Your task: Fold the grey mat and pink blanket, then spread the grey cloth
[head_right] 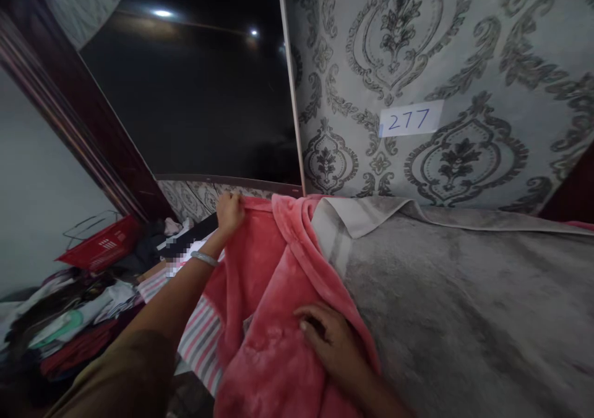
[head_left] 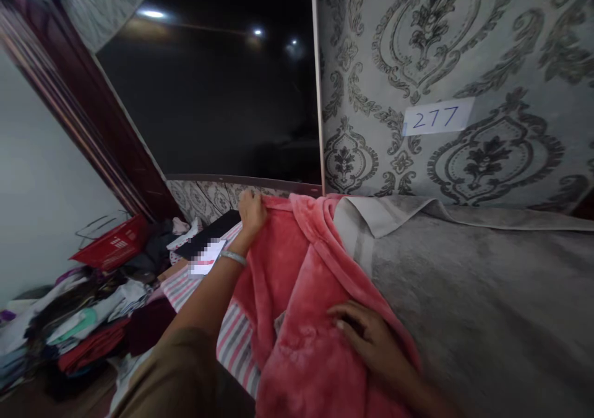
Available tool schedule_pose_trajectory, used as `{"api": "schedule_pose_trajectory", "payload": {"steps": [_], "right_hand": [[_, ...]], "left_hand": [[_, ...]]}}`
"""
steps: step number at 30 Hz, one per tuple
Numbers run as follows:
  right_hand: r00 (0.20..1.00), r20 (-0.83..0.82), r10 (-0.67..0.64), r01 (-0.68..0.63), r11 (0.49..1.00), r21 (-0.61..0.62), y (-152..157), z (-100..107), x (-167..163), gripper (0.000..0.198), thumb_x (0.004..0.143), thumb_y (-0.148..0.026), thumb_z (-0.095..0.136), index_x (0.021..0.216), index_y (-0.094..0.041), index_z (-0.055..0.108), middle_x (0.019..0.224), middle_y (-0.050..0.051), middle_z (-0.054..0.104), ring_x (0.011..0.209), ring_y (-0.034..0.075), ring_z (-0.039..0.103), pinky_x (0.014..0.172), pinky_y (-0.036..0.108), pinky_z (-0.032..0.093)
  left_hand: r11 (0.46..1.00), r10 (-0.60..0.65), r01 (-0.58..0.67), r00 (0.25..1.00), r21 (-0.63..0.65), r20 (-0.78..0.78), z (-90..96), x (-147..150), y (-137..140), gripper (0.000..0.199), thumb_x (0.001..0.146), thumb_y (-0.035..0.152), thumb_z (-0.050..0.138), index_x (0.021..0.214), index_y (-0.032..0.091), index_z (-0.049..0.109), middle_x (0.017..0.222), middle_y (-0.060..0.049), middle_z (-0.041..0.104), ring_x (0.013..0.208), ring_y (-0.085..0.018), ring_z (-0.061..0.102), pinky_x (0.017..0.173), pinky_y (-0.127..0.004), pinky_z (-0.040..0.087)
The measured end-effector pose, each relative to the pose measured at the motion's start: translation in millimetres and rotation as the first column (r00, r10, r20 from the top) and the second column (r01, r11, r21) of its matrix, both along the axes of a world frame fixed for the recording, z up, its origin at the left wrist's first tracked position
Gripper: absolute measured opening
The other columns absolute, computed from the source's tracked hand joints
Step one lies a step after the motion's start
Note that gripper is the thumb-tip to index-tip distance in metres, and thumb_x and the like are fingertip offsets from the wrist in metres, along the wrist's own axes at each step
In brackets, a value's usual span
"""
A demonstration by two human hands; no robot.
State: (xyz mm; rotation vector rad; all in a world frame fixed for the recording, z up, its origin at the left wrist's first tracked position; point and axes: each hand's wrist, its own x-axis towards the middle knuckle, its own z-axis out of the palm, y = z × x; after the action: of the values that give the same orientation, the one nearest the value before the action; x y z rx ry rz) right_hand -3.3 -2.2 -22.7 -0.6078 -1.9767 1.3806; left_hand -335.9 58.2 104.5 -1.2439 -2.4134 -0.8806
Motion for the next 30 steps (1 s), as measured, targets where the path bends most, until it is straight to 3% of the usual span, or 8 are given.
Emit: {"api": "schedule_pose_trajectory", "payload": {"steps": [2,5,10,16,22,26,28,30], "right_hand": [[1.0,0.001,0.012,-0.012,1.0,0.001,-1,1,0,0.027,0.088,-0.036,0.054,0.098,-0.021,0.075,0.105,0.01,0.074,0.101,0.025,0.068,0.093,0.04,0.052],[1.0,-0.014,0.012,-0.012,1.0,-0.003,-1,-2,-1,0.026,0.089,-0.034,0.054,0.099,-0.021,0.075,0.105,0.009,0.074,0.101,0.024,0.067,0.092,0.038,0.051],[1.0,-0.015,0.006,-0.006,1.0,-0.006,0,-5,-2,0.026,0.089,-0.036,0.054,0.097,-0.021,0.075,0.104,0.01,0.074,0.098,0.024,0.068,0.09,0.037,0.052],[1.0,-0.011,0.014,-0.015,0.999,-0.048,4,-4,-1,0.027,0.089,-0.036,0.054,0.096,-0.021,0.075,0.099,0.009,0.074,0.096,0.024,0.068,0.089,0.037,0.053],[0.999,-0.031,0.013,-0.016,0.997,-0.079,6,-2,-2,0.026,0.088,-0.034,0.054,0.096,-0.022,0.076,0.099,0.008,0.075,0.097,0.023,0.068,0.089,0.036,0.052],[1.0,-0.027,0.016,-0.018,0.996,-0.082,7,-2,-3,0.025,0.088,-0.035,0.054,0.094,-0.022,0.075,0.098,0.008,0.074,0.096,0.023,0.068,0.09,0.037,0.052],[1.0,-0.017,0.008,-0.009,0.997,-0.081,6,-4,-3,0.025,0.088,-0.036,0.055,0.093,-0.022,0.075,0.099,0.008,0.074,0.097,0.024,0.068,0.09,0.037,0.052],[1.0,-0.013,-0.01,0.009,0.996,-0.084,6,-6,-3,0.026,0.087,-0.038,0.056,0.093,-0.022,0.075,0.101,0.009,0.075,0.097,0.024,0.068,0.091,0.038,0.052]], "left_hand": [[0.979,0.022,-0.049,0.99,-0.198,-0.139,-0.6,-19,-7,0.031,0.085,0.014,0.053,0.112,0.017,0.069,0.125,-0.017,0.066,0.122,-0.032,0.058,0.099,-0.041,0.046],[0.925,0.0,-0.025,0.998,-0.378,-0.068,-17.1,-31,-8,0.024,0.081,0.016,0.059,0.099,0.014,0.074,0.099,-0.015,0.073,0.1,-0.03,0.068,0.086,-0.036,0.051],[0.946,0.002,-0.016,0.999,-0.322,-0.041,-30.6,-31,27,0.036,0.093,0.021,0.046,0.121,0.014,0.068,0.114,-0.017,0.071,0.116,-0.027,0.064,0.1,-0.036,0.046],[0.935,0.084,-0.047,0.992,-0.353,0.09,-46.7,-24,65,0.049,0.087,0.034,0.062,0.131,0.012,0.059,0.124,-0.024,0.068,0.12,-0.035,0.063,0.1,-0.045,0.046],[0.938,0.079,-0.026,0.987,-0.345,0.143,-50.9,-17,52,0.033,0.09,0.031,0.055,0.113,0.01,0.067,0.114,-0.023,0.072,0.11,-0.033,0.068,0.087,-0.037,0.049],[0.949,-0.152,0.179,0.981,-0.258,0.122,-41.4,9,18,0.029,0.089,0.025,0.055,0.116,0.018,0.065,0.115,-0.01,0.071,0.109,-0.024,0.065,0.09,-0.03,0.047],[0.814,-0.471,0.52,0.852,-0.26,0.229,-46.8,26,-7,0.019,0.082,0.028,0.065,0.099,0.021,0.068,0.103,-0.005,0.071,0.099,-0.021,0.064,0.087,-0.028,0.048],[0.505,-0.697,0.832,0.55,-0.229,0.46,-57.2,37,-29,0.02,0.074,0.036,0.076,0.081,0.019,0.067,0.098,-0.004,0.068,0.094,-0.02,0.062,0.084,-0.028,0.049]]}}
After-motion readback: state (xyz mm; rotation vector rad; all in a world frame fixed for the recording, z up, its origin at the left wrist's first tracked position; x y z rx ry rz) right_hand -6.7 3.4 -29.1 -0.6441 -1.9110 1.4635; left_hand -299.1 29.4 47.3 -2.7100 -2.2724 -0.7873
